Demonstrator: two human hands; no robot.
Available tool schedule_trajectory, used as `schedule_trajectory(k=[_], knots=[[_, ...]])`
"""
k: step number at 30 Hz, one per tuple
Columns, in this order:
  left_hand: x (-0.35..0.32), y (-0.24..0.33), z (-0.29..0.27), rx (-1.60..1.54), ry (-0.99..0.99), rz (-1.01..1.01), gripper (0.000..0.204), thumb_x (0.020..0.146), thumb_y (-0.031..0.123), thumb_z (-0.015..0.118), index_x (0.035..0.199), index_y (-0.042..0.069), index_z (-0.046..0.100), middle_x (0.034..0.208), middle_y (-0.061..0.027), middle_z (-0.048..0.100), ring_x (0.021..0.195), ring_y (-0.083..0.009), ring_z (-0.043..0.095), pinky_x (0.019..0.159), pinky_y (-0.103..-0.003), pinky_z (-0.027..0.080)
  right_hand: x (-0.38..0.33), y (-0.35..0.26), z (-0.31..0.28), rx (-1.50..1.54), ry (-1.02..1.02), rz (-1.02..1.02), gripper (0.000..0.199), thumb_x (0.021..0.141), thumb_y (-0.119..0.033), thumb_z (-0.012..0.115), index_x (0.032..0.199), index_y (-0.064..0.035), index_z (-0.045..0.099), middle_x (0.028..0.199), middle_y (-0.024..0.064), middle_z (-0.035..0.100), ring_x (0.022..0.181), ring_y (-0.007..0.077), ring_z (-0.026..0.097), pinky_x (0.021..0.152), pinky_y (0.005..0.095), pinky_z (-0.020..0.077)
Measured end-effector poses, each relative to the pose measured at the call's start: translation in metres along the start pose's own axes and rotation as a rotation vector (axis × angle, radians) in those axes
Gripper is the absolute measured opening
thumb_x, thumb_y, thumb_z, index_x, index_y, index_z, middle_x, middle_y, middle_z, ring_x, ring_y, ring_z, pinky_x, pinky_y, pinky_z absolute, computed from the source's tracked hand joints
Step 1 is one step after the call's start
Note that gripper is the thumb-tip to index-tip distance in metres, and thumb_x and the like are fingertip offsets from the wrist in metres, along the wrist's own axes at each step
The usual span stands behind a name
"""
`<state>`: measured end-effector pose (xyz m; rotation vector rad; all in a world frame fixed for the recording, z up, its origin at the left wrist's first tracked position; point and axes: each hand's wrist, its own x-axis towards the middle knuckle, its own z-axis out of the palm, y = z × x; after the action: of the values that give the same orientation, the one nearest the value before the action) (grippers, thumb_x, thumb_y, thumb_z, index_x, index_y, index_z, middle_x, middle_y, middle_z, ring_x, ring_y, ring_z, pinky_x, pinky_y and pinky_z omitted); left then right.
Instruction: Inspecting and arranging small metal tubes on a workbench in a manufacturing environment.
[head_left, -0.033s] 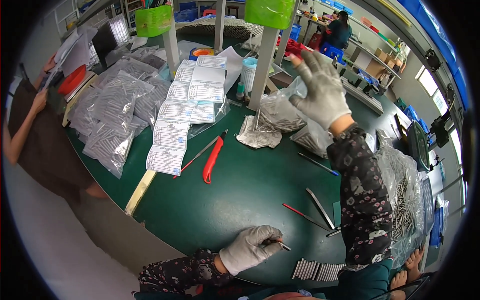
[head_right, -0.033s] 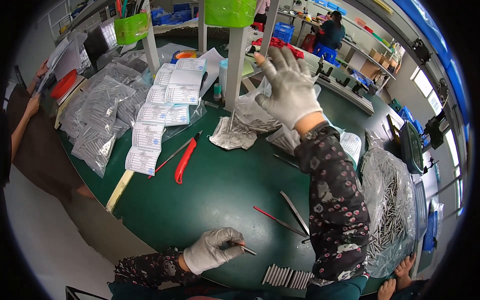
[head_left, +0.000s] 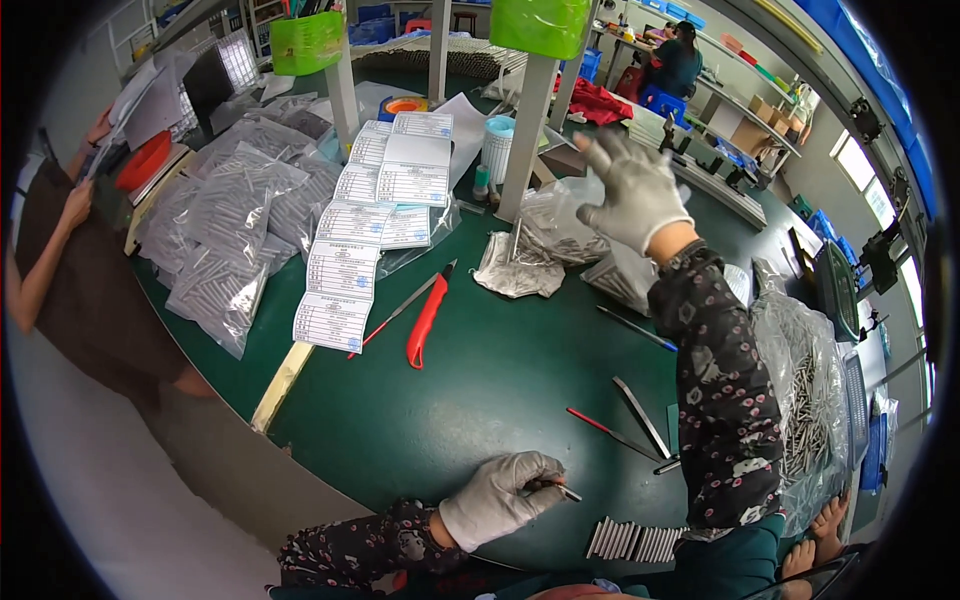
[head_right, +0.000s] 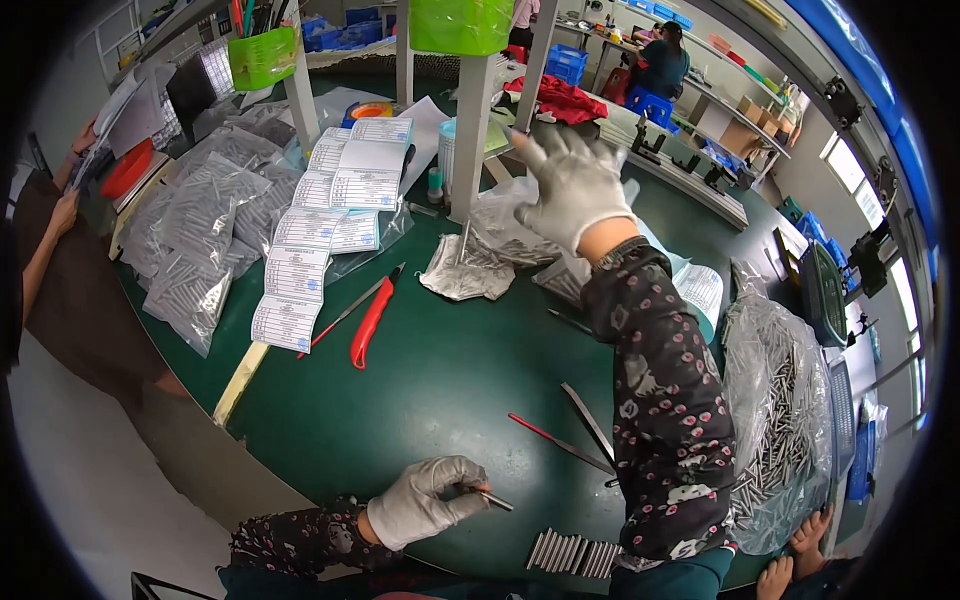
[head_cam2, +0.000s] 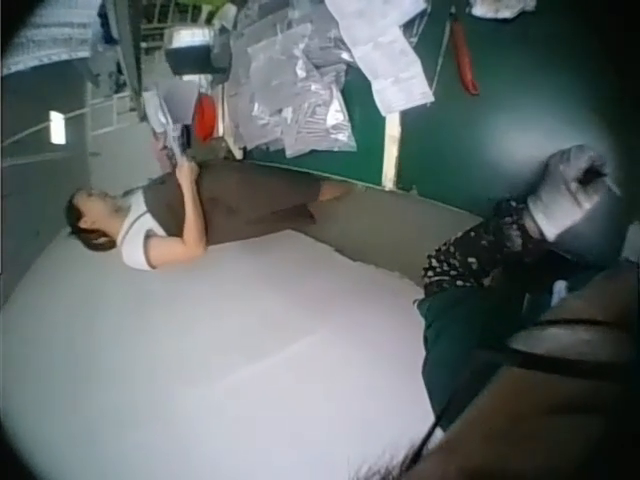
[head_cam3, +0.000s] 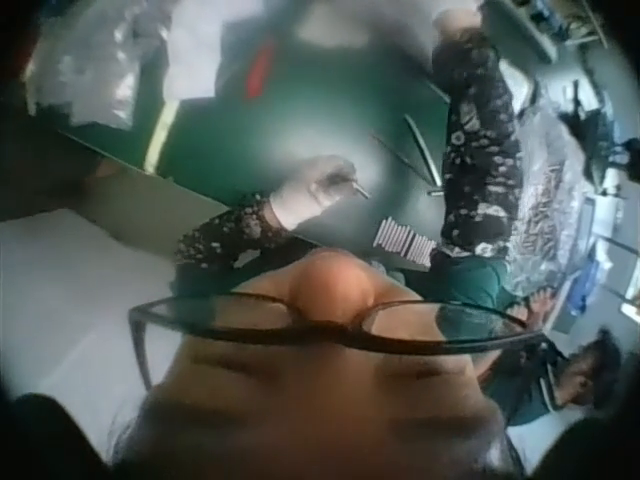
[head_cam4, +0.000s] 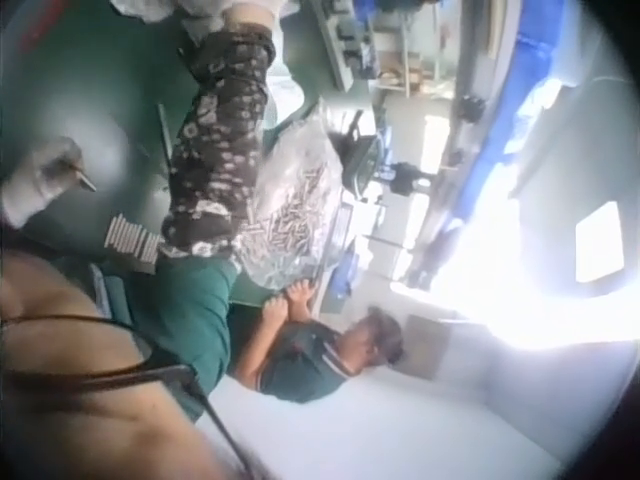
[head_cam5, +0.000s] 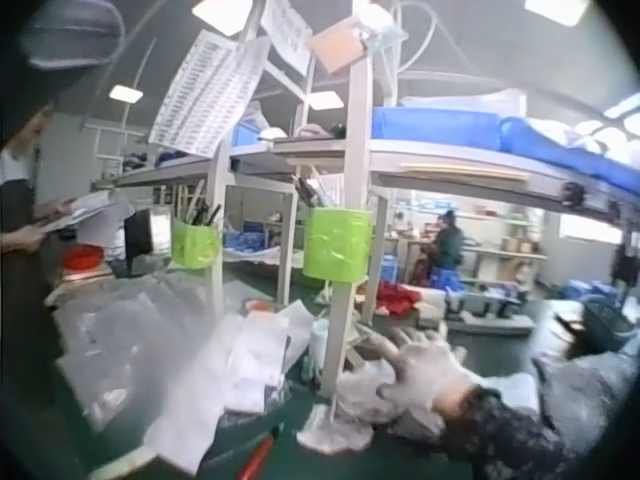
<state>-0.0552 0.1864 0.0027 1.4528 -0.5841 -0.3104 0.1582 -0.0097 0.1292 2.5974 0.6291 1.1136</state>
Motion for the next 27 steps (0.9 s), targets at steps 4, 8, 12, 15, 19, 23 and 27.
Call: schedule_trajectory(k=[4, 8, 12, 15, 19, 23, 27], knots=[[-0.003, 0.003, -0.005, -0.008, 0.013, 0.002, 0.018, 0.076, 0.004, 0.064, 0.091, 0.000, 0.056, 0.078, -0.0074, 0.060, 0.068, -0.0126, 0.060, 0.063, -0.024, 0.049, -0.010, -0.019, 0.013, 0.179, -0.980, 0.208, 0.033, 0.066, -0.031, 0.056, 0.093, -0.0157, 0.067, 0.092, 0.0149, 0.064, 0.090, 0.0295, 0.060, 0.078, 0.0373, 0.0470], [-0.005, 0.000, -0.005, -0.028, 0.016, 0.008, 0.018, 0.076, 0.004, 0.064, 0.091, 0.001, 0.056, 0.079, -0.0073, 0.060, 0.069, -0.0128, 0.060, 0.064, -0.024, 0.049, -0.032, -0.032, 0.018, 0.136, -0.929, 0.127, 0.026, 0.068, -0.026, 0.055, 0.084, -0.0108, 0.069, 0.081, 0.0142, 0.065, 0.079, 0.0314, 0.062, 0.072, 0.0361, 0.0483], [-0.004, 0.003, -0.006, -0.060, 0.048, -0.026, 0.018, 0.074, 0.001, 0.064, 0.089, 0.001, 0.055, 0.080, -0.0065, 0.060, 0.072, -0.0127, 0.059, 0.066, -0.024, 0.048, -0.036, -0.036, 0.022, 0.158, -0.892, 0.096, 0.024, 0.068, -0.026, 0.055, 0.082, -0.0108, 0.068, 0.080, 0.0147, 0.064, 0.078, 0.0313, 0.062, 0.070, 0.0375, 0.0482], [-0.002, -0.003, -0.003, -0.056, 0.106, -0.039, 0.017, 0.075, 0.002, 0.064, 0.089, 0.001, 0.055, 0.079, -0.0059, 0.059, 0.072, -0.0123, 0.059, 0.067, -0.024, 0.048, -0.047, -0.036, 0.023, 0.179, -0.740, 0.068, 0.023, 0.069, -0.027, 0.056, 0.081, -0.0099, 0.064, 0.077, 0.0147, 0.063, 0.078, 0.0313, 0.060, 0.071, 0.0397, 0.0465], [0.004, -0.013, -0.002, -0.072, 0.115, -0.039, 0.018, 0.076, 0.004, 0.063, 0.092, 0.001, 0.055, 0.079, -0.0058, 0.059, 0.071, -0.0123, 0.058, 0.066, -0.024, 0.048, -0.050, -0.035, -0.010, 0.217, -0.579, 0.059, 0.033, 0.069, -0.025, 0.058, 0.097, -0.0087, 0.058, 0.102, 0.0147, 0.057, 0.096, 0.0309, 0.055, 0.081, 0.0419, 0.0423], [0.011, -0.007, -0.002, 0.002, 0.116, -0.057, 0.019, 0.077, 0.003, 0.063, 0.094, 0.001, 0.055, 0.079, -0.0059, 0.060, 0.072, -0.0125, 0.058, 0.068, -0.024, 0.048, -0.059, -0.042, -0.056, 0.158, -0.311, -0.044, 0.047, 0.063, -0.017, 0.063, 0.109, -0.0073, 0.053, 0.122, 0.0177, 0.046, 0.117, 0.0329, 0.041, 0.097, 0.0428, 0.0327], [0.010, -0.011, -0.002, -0.013, 0.123, -0.107, 0.018, 0.079, 0.008, 0.061, 0.095, 0.002, 0.055, 0.077, -0.0038, 0.059, 0.070, -0.0099, 0.057, 0.066, -0.023, 0.048, -0.079, -0.057, -0.095, 0.233, -0.294, -0.137, 0.050, 0.059, -0.013, 0.064, 0.108, -0.0050, 0.053, 0.121, 0.0174, 0.046, 0.116, 0.0339, 0.041, 0.097, 0.0445, 0.0318]])
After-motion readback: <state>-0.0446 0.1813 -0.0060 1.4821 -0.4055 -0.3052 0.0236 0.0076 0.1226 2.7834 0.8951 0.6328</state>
